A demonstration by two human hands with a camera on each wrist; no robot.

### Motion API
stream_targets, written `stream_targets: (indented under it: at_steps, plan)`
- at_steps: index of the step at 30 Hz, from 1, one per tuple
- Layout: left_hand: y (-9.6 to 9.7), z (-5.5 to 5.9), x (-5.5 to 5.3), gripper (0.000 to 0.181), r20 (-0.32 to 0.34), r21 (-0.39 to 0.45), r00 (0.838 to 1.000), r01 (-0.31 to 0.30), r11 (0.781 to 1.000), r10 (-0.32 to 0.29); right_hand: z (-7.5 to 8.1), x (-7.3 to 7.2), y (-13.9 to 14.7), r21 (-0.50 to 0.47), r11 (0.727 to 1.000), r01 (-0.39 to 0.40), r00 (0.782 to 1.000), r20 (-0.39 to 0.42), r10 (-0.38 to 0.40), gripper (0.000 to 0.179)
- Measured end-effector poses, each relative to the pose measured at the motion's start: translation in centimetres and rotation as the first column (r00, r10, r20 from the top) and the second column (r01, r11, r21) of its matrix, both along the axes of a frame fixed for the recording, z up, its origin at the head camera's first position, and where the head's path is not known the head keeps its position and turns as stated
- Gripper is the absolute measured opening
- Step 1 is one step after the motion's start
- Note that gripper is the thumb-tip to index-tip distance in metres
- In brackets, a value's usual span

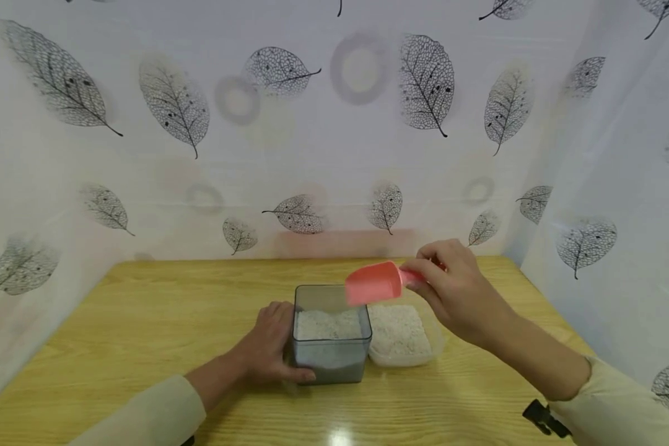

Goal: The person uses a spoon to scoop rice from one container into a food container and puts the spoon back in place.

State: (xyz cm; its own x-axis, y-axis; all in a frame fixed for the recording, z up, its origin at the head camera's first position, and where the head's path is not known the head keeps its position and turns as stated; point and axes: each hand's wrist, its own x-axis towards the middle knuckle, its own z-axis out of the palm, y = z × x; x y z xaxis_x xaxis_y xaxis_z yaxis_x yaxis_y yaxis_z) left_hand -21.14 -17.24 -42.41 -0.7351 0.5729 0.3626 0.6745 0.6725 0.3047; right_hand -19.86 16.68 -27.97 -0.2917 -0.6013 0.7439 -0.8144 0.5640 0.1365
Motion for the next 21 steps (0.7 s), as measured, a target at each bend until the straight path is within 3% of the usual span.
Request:
stream_targets:
  at_steps: [7,11,15,21]
  plan:
    - [0.0,-0.1,0.0,0.104,0.006,-0.003,1.000,-0.004,1.000,0.004,-0.3,0.0,-2.6,0.114,0.993,-0.021,1.000,0.014,0.019,0.045]
    - [0.0,0.0,0.0,0.104,0.006,-0.007,1.000,-0.002,1.000,0.002,-0.7,0.0,-3.9,0.200,0.980,-0.003,1.000,0.018,-0.001,0.028]
    - [0.1,0.0,-0.1,0.104,0.011,-0.011,1.000,-0.005,1.000,0.006,-1.0,0.0,-5.0,0.288,0.957,0.030,0.999,0.032,-0.041,0.014]
    - [0.1,0.1,-0.1,0.103,0.030,-0.007,0.999,-0.016,1.000,0.016,-1.5,-0.2,-6.8,0.424,0.904,0.059,0.996,0.041,-0.084,0.020]
